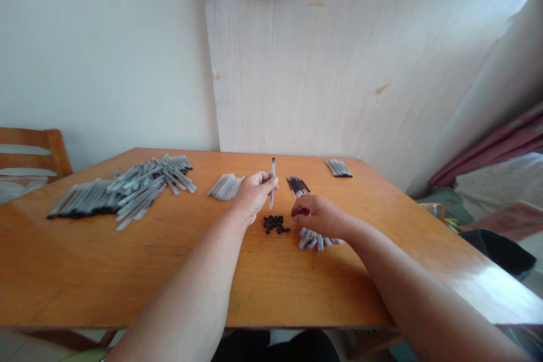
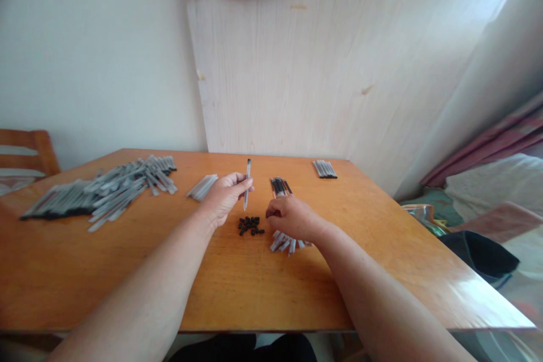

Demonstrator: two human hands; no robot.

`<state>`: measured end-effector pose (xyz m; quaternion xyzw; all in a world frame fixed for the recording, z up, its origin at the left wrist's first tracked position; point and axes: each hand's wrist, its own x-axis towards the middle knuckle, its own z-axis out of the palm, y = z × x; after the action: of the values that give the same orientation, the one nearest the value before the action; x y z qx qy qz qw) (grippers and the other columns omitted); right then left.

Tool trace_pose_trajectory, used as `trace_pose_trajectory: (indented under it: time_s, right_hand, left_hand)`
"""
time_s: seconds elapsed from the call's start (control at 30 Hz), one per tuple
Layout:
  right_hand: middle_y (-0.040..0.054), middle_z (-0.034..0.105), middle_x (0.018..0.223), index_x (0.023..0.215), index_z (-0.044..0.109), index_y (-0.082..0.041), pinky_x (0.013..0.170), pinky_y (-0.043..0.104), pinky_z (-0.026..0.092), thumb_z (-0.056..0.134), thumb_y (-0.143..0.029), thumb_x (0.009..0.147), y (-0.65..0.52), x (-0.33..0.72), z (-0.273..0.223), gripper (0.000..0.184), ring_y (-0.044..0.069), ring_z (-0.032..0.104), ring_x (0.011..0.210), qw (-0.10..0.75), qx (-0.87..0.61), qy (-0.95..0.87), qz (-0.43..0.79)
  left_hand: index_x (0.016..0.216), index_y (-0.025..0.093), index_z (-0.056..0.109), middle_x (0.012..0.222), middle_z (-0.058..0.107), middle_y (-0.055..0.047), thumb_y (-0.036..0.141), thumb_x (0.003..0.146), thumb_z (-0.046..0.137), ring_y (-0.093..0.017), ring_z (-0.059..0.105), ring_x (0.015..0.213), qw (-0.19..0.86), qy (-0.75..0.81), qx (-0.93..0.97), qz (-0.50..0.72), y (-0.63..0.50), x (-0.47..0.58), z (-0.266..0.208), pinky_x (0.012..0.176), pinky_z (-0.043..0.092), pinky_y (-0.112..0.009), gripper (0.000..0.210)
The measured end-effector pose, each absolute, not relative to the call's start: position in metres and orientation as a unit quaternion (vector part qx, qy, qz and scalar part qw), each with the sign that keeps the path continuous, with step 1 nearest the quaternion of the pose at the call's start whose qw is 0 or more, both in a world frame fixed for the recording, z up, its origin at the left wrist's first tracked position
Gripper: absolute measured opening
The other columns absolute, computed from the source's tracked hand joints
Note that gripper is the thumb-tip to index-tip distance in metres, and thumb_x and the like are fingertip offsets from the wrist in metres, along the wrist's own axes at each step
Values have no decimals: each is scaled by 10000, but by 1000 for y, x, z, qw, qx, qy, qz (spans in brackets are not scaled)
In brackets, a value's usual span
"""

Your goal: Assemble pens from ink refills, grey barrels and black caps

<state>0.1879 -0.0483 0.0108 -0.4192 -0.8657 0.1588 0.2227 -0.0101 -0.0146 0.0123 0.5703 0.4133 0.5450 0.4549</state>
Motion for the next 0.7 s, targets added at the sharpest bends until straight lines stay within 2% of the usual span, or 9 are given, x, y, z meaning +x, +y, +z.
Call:
trace_pose_trajectory:
  time_s: [0.13,0.4,0.57,0.7]
  right_hand:
    - [1,615,695,773,653,-156,584,228,374,543,-190,739,-42,207,12,120,111,526,630,232,-457,-837,192]
    - [-2,610,697,799,647,-153,558,213,376,545,-199,723,-51,217,26,135,109,518,624,151,-463,-827,282]
    - [-9,604,694,836,655,-173,518,199,345,584,-204,702,-58,205,31,155,99,498,598,86,-444,-846,281]
    - [2,625,712,811,653,-178,515,202,343,587,-201,704,-60,199,31,128,102,516,608,73,-444,-852,267]
  left_hand:
    - [807,156,644,741,657,-38,383,728,663,-110,514,643,450,426,567,543,-16,-10,14,638,372,-244,241]
    - [798,159,640,743,664,-42,401,708,678,-122,533,663,443,433,577,532,-18,-10,15,647,378,-253,261]
    - [810,158,645,743,664,-39,400,714,675,-123,539,669,445,429,582,528,-17,-10,14,653,383,-255,261]
    - [812,160,649,755,669,-40,403,711,677,-124,541,671,446,431,584,525,-17,-10,14,658,384,-257,265]
